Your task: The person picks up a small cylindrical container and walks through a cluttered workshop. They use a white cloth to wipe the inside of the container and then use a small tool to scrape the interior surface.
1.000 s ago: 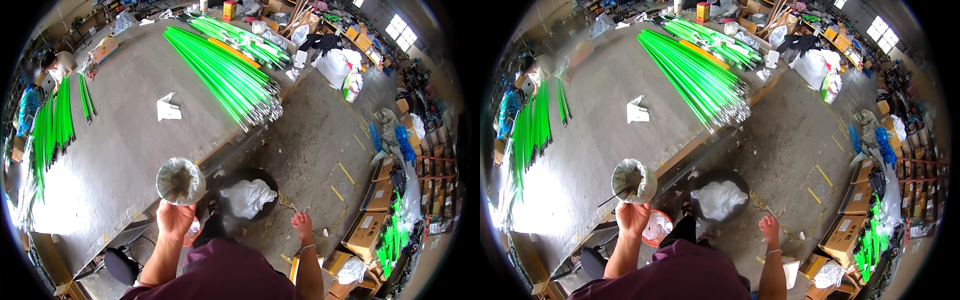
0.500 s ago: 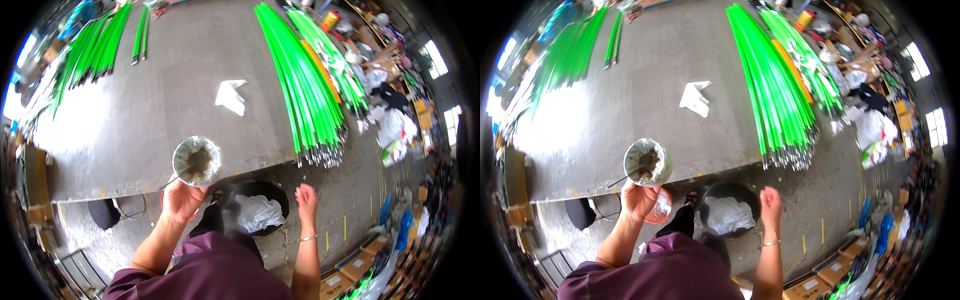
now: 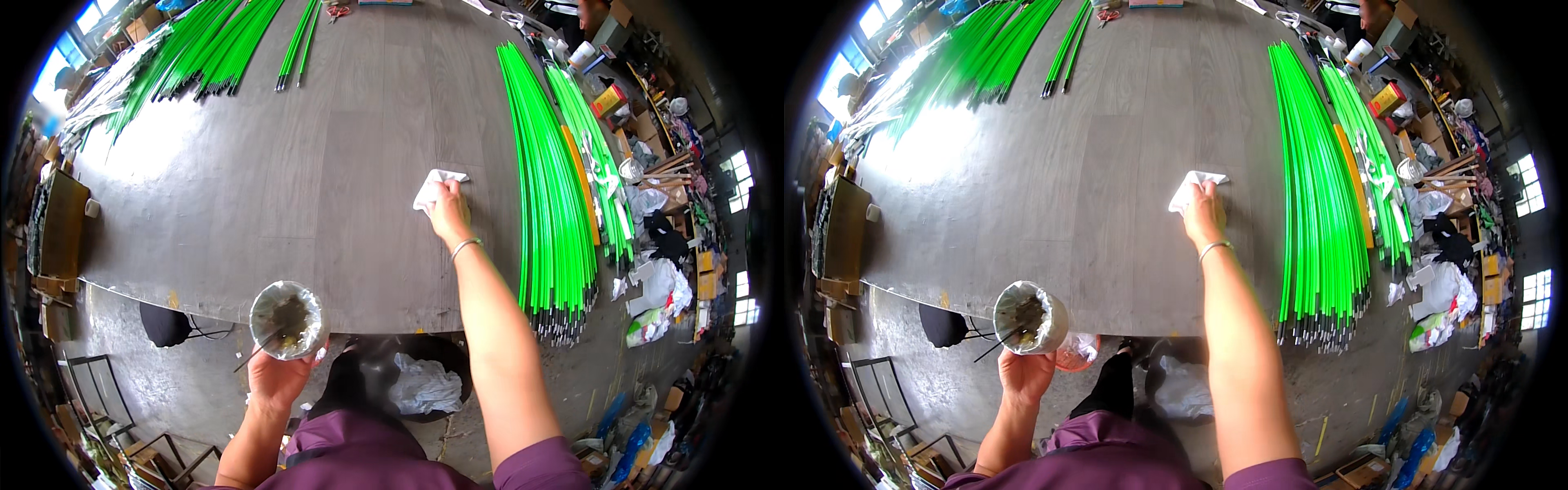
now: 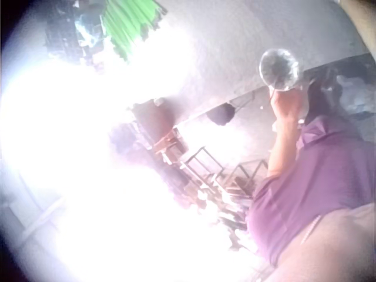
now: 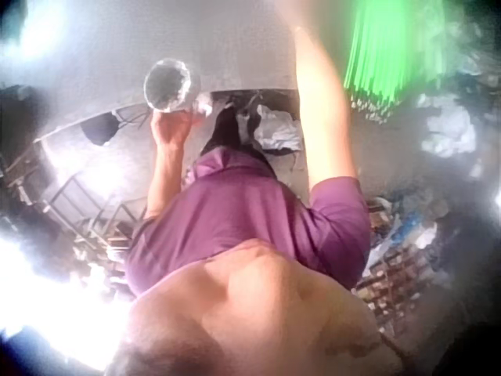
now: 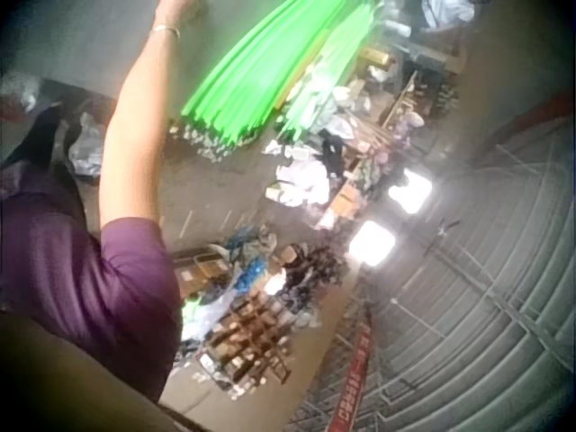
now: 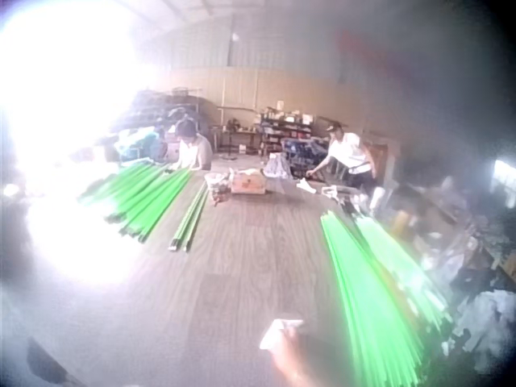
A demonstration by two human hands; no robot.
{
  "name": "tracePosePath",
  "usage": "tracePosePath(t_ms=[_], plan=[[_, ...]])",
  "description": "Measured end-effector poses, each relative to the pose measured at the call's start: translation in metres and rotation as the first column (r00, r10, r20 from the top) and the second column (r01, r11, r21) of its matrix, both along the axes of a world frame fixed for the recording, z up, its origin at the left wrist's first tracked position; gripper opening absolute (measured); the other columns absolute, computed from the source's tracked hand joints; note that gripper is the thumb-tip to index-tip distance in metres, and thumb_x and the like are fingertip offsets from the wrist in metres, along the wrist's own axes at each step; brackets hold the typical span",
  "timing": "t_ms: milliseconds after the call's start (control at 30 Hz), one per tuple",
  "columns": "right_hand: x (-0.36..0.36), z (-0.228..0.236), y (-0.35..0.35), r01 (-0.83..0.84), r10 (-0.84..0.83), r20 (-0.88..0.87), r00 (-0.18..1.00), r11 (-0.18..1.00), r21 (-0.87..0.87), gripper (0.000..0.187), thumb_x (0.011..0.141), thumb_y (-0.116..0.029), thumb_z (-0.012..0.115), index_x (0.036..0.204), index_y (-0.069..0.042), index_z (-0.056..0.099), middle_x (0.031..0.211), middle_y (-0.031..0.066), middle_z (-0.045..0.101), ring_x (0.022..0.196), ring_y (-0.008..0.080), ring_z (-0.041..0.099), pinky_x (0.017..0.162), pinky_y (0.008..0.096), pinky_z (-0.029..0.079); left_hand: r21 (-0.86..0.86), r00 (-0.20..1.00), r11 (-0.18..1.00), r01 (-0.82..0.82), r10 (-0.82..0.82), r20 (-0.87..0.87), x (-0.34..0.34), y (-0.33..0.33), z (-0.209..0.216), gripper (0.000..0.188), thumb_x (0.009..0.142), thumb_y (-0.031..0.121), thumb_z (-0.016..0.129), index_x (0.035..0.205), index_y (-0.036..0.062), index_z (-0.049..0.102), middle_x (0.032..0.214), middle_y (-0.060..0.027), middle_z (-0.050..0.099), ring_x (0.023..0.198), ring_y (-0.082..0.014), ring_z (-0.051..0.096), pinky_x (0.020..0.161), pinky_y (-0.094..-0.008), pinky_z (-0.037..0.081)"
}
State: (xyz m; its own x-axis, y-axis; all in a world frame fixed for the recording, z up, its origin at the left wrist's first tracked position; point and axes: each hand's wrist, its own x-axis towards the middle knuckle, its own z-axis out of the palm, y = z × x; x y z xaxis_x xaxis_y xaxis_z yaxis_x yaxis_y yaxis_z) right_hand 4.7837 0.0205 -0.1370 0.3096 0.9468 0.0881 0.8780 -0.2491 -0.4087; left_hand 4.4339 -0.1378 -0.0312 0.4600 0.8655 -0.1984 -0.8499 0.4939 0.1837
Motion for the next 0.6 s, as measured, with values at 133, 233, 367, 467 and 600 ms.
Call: tracePosePath(t_ms=[133,233,367,467,600], plan=[[-0.028,-0.017,-0.036,-0.02,0.02,-0.001,1.0,0.99,0.143,0.018,0.08,-0.007,0.065,0.097,-0.007,0.062,0.098,0.011,0.058,0.094,0.0313,0.059,0.079,0.041,0.049,-0.16,0.982,0.969,-0.187,0.184,-0.037,-0.01,-0.018,-0.015,0.05,0.087,0.014,0.058,0.134,0.0076,0.045,0.134,-0.0153,0.05,0.119,-0.0331,0.054,0.093,-0.0493,0.05],[-0.031,-0.017,-0.09,-0.071,0.106,-0.169,0.98,0.977,0.2,0.012,0.084,-0.01,0.061,0.093,-0.003,0.062,0.088,0.0132,0.061,0.085,0.0336,0.059,0.072,0.0407,0.048,-0.232,0.981,0.953,-0.195,0.194,-0.027,0.0,-0.034,-0.008,0.044,0.091,0.013,0.054,0.134,0.0072,0.045,0.135,-0.0142,0.049,0.121,-0.0307,0.052,0.096,-0.0471,0.048],[-0.033,-0.02,-0.157,0.014,0.022,-0.566,0.824,0.998,0.06,0.016,0.091,-0.015,0.054,0.093,0.0,0.059,0.077,0.0156,0.061,0.071,0.0287,0.059,0.068,0.0383,0.046,-0.08,0.99,0.989,-0.127,0.131,0.054,0.011,-0.082,-0.01,0.042,0.092,0.013,0.053,0.133,0.0051,0.045,0.135,-0.013,0.05,0.122,-0.0291,0.051,0.1,-0.045,0.045],[-0.028,-0.044,-0.239,0.208,-0.112,-0.818,0.563,0.978,0.009,0.02,0.095,-0.016,0.048,0.086,-0.001,0.058,0.074,0.0053,0.057,0.069,0.0151,0.053,0.064,0.0314,0.044,-0.01,0.982,0.991,-0.131,0.132,0.134,0.025,-0.133,-0.015,0.041,0.093,0.012,0.051,0.133,0.0041,0.045,0.135,-0.0131,0.05,0.121,-0.0294,0.051,0.1,-0.0455,0.044],[-0.017,-0.074,-0.385,0.189,-0.192,-0.64,0.744,0.979,-0.074,0.018,0.094,-0.009,0.046,0.087,-0.001,0.061,0.076,0.0014,0.059,0.076,0.0088,0.052,0.067,0.028,0.046,-0.092,0.977,0.973,-0.211,0.208,-0.038,0.048,-0.212,0.008,0.04,0.091,0.012,0.05,0.13,0.0034,0.049,0.134,-0.0127,0.052,0.124,-0.0298,0.05,0.104,-0.0457,0.041]])
